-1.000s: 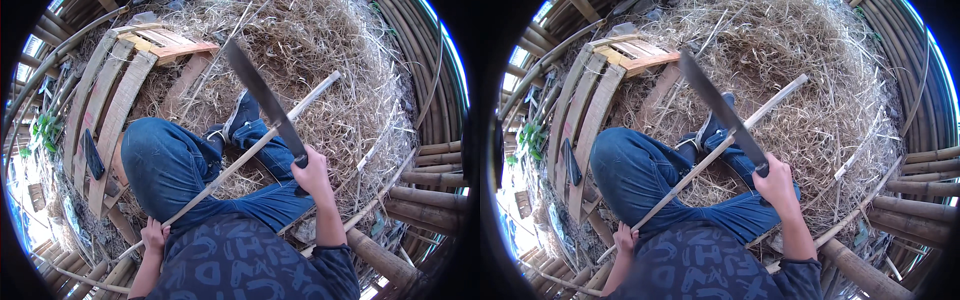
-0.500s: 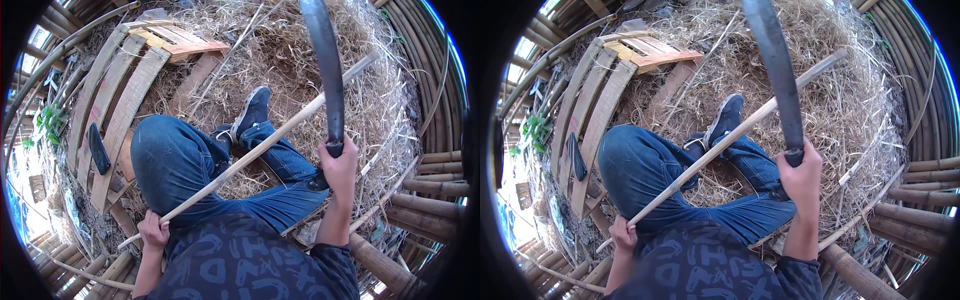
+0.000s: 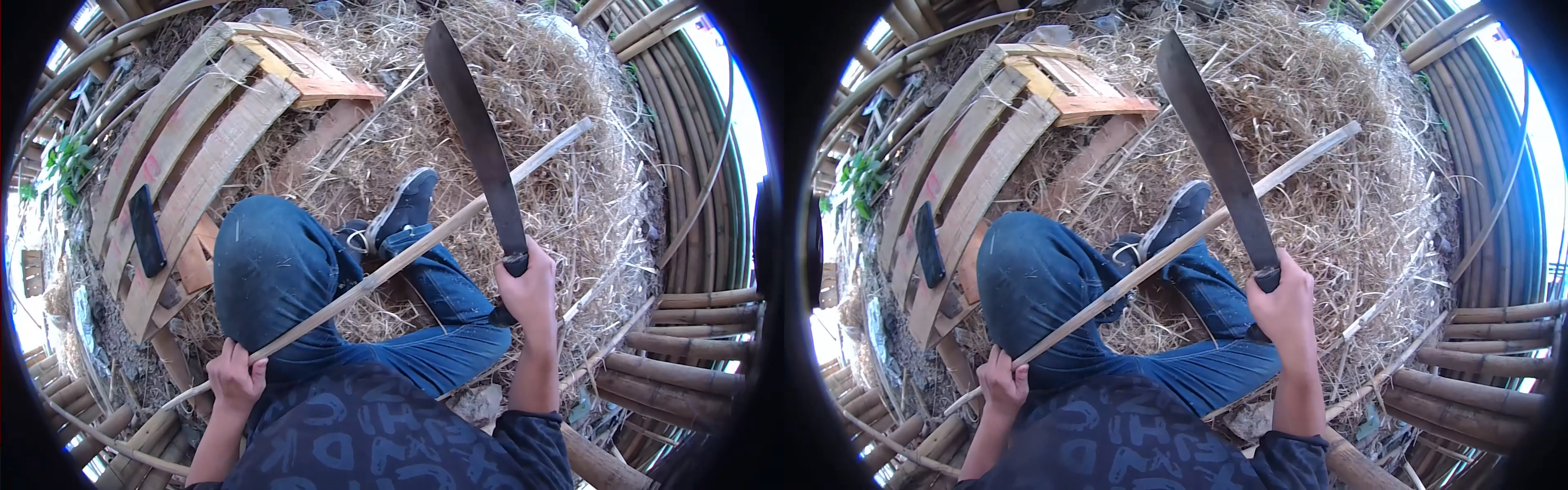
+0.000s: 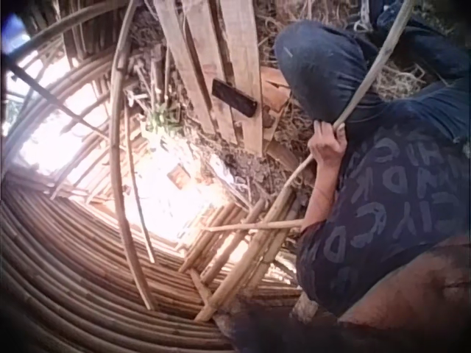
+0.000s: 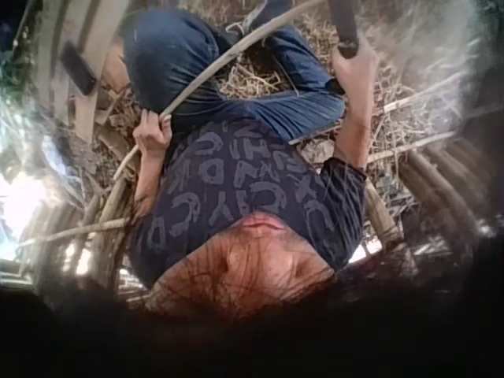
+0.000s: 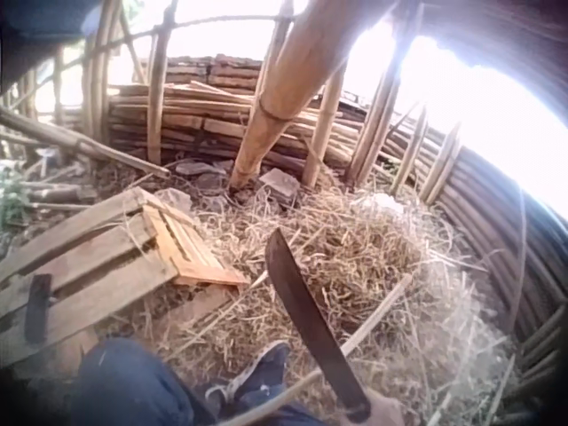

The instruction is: The person holds a wooden stick and whittles it using a machete.

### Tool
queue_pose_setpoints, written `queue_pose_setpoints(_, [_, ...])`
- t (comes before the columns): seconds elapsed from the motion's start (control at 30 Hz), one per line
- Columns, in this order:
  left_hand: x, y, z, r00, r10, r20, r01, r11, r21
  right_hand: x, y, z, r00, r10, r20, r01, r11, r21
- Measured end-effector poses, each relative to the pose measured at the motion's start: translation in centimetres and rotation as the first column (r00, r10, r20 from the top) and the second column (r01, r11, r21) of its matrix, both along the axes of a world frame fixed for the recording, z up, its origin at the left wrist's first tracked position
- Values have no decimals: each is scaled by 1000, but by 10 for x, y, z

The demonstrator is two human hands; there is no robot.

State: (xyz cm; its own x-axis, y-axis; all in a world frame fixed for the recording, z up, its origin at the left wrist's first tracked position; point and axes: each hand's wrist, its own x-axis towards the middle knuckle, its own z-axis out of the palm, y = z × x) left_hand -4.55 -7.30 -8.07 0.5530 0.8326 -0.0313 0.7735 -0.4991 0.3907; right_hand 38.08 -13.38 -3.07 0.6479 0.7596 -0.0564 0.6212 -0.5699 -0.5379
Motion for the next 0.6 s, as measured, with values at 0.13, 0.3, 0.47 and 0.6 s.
queue_pose_setpoints(0.13, [-4,2,-8,999,-52,13,52,999,15,26,0,6,975,-198,-102,211,967,143])
queue_pose_setpoints(0.3, [0,3,-10,998,-47,53,45,999,27,11,7,13,988,-151,-23,153,982,108])
queue_pose_setpoints(0.47, [-1,2,-8,999,-37,29,36,999,31,-12,3,6,985,19,-171,-11,999,46])
queue_pose_setpoints(0.6, [-6,4,-11,997,-50,50,49,999,17,21,9,30,997,-61,45,59,997,57])
